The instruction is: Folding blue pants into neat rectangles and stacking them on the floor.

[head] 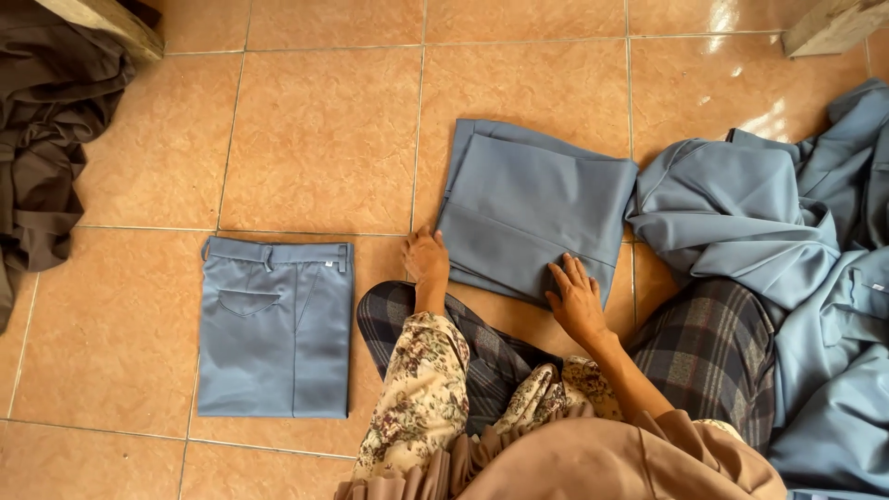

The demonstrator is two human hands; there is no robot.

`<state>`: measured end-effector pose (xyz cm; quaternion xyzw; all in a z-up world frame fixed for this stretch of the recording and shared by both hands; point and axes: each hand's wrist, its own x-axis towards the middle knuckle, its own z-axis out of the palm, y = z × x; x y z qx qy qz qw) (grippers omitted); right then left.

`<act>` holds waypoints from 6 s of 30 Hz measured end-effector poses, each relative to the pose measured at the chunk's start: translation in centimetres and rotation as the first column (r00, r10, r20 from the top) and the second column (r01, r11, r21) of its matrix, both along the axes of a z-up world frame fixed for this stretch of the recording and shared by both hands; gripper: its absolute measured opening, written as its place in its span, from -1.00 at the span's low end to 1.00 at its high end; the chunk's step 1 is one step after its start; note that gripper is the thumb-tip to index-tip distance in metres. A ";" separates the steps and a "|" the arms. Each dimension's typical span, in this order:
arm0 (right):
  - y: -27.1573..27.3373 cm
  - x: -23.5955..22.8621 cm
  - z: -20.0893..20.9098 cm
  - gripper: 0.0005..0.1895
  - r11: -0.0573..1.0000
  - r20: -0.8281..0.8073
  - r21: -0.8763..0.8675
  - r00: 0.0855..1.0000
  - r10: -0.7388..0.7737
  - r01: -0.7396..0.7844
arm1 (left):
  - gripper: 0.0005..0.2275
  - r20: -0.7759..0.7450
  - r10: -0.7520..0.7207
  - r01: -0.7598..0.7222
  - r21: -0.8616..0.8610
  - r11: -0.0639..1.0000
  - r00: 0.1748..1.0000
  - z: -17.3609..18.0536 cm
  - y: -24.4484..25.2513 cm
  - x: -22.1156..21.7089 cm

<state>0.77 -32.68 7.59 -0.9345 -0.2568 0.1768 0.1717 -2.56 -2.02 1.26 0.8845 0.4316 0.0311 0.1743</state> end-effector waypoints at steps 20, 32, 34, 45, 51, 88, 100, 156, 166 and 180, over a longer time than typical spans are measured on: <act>-1.1 -0.5 -3.0 -0.25 0.996 -0.022 -0.094 1.000 0.006 -0.008 | -0.22 -0.218 0.031 -0.102 -0.319 0.942 0.975 -0.9 0.6 -1.1; -1.0 -1.0 -2.1 0.23 0.970 0.009 -0.235 0.998 0.062 -0.058 | 0.06 -0.002 0.482 -0.109 -0.975 0.194 0.876 13.7 -2.9 -1.7; -0.8 -1.1 -2.0 0.21 0.977 0.015 -0.207 0.998 0.058 -0.054 | -0.06 -0.012 0.666 0.004 -1.000 -0.022 0.746 10.4 -3.0 -3.0; 2.3 -2.2 1.8 -0.59 0.900 -0.473 0.399 0.880 0.041 0.173 | -0.52 0.268 0.907 0.465 -0.880 0.094 0.325 20.7 -6.3 -1.6; 2.4 -2.1 -0.8 -0.68 0.347 -0.958 0.286 0.275 0.082 0.893 | -0.35 0.521 0.629 0.572 -0.808 0.145 0.577 22.8 -9.0 6.5; 0.9 15.1 -0.1 -0.71 0.096 -0.977 0.201 0.206 -0.050 0.975 | -0.60 0.238 0.914 0.383 -0.918 0.101 0.329 20.4 -12.2 -7.6; 30.1 6.0 21.0 -0.57 0.416 -0.855 0.500 0.356 0.378 0.759 | -0.67 0.601 0.795 0.382 -0.718 0.581 -0.079 28.9 3.8 -23.4; 38.0 -14.4 2.5 -0.34 0.737 0.377 -0.017 0.678 0.631 -0.676 | -0.42 -0.038 0.554 -0.512 0.332 0.792 0.832 9.3 10.9 -29.0; 31.7 -3.9 2.6 -0.28 0.886 0.407 0.041 0.818 0.407 -0.461 | -0.40 0.162 0.206 -0.259 0.464 0.847 0.965 9.2 9.4 -14.5; 18.8 5.2 3.0 -0.27 0.988 0.394 -0.012 0.907 0.146 -0.154 | -0.40 0.125 -0.055 0.000 0.402 0.915 0.991 9.1 0.1 -1.4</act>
